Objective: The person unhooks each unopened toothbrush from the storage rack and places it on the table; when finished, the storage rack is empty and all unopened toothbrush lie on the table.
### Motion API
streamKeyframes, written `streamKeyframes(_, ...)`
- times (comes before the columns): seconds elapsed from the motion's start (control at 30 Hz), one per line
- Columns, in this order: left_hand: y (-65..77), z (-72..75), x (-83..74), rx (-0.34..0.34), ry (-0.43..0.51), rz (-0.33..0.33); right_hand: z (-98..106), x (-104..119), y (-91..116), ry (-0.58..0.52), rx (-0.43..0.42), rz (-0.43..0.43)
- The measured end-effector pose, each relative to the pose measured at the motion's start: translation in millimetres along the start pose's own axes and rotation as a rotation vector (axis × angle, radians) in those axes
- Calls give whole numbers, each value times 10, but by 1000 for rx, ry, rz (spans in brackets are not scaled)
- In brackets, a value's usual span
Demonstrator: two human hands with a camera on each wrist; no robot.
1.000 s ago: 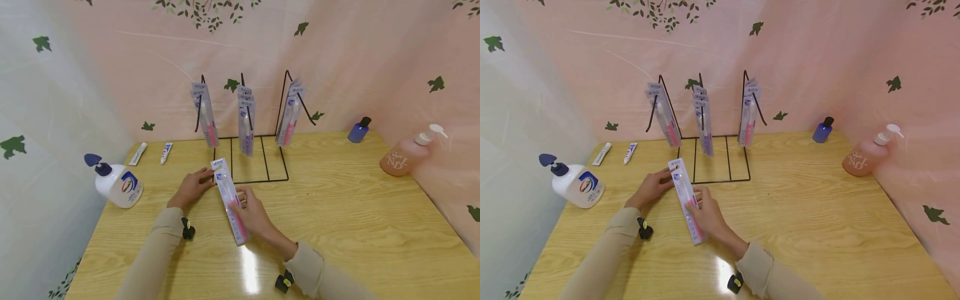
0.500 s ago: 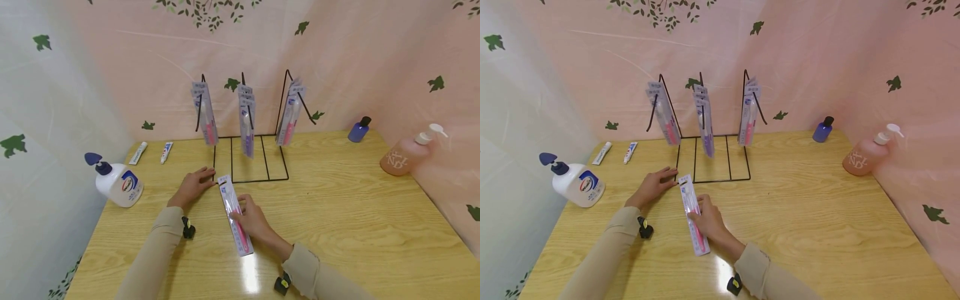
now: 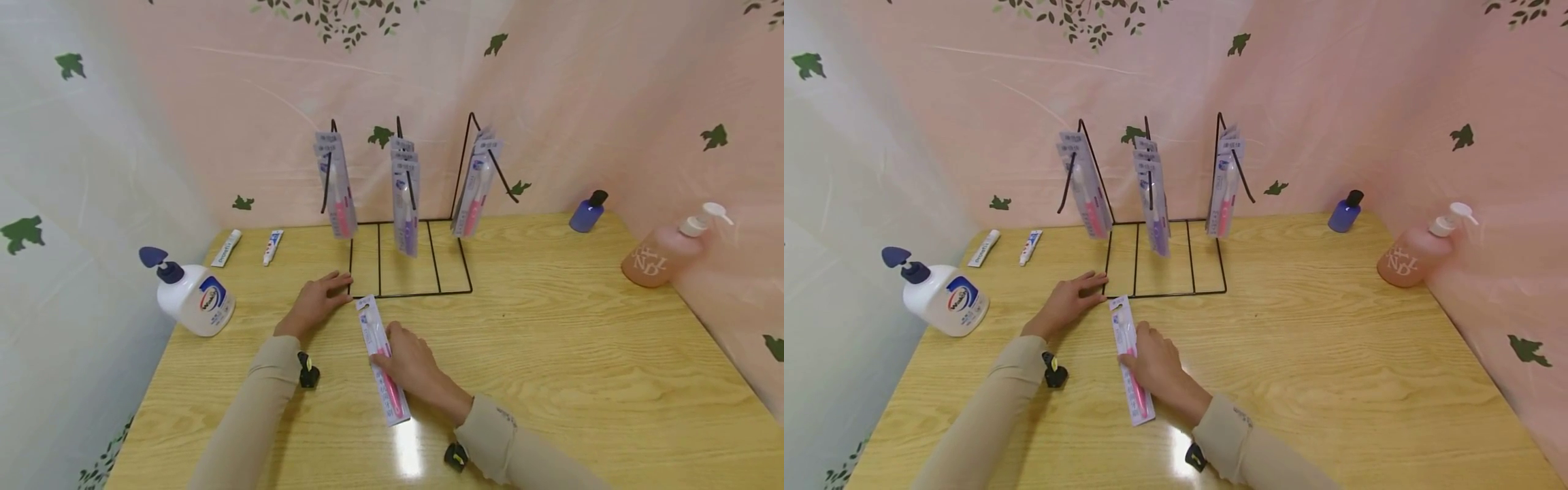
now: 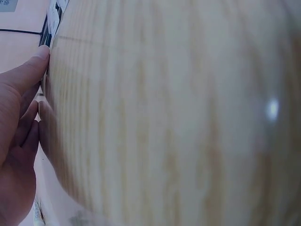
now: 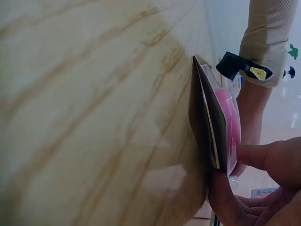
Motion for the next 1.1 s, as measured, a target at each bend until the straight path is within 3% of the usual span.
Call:
streamKeyframes(0.4, 19, 29, -24, 6, -6, 2, -62, 26, 76, -68, 92, -30)
streamKeyframes(0.63, 9, 14, -16, 6, -2, 3, 44, 63, 17, 67, 101, 17)
streamKeyframes(0.73, 7, 13, -14, 1, -5, -1, 131, 120, -87, 85, 103, 69)
streamKeyframes(0.87, 13, 17, -19, 3, -11, 2, 254, 277, -332, -38, 80, 157)
streamKeyframes(0.97, 16, 20, -11, 2, -16, 15, 335, 453, -585, -158, 11, 235)
streamKeyframes(1.1, 11, 21, 5, -12, -19, 17, 411, 696, -939, -262, -142, 341)
Point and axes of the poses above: each hand's wrist, its own y-axis away from the middle knuckle, its own z-axis out of the back of the hand, x = y × z, the point moved 4 cm from there along -y, towards the middle knuckle, and after that the axes turned 6 degrees about -x, right-handed, at the moved point
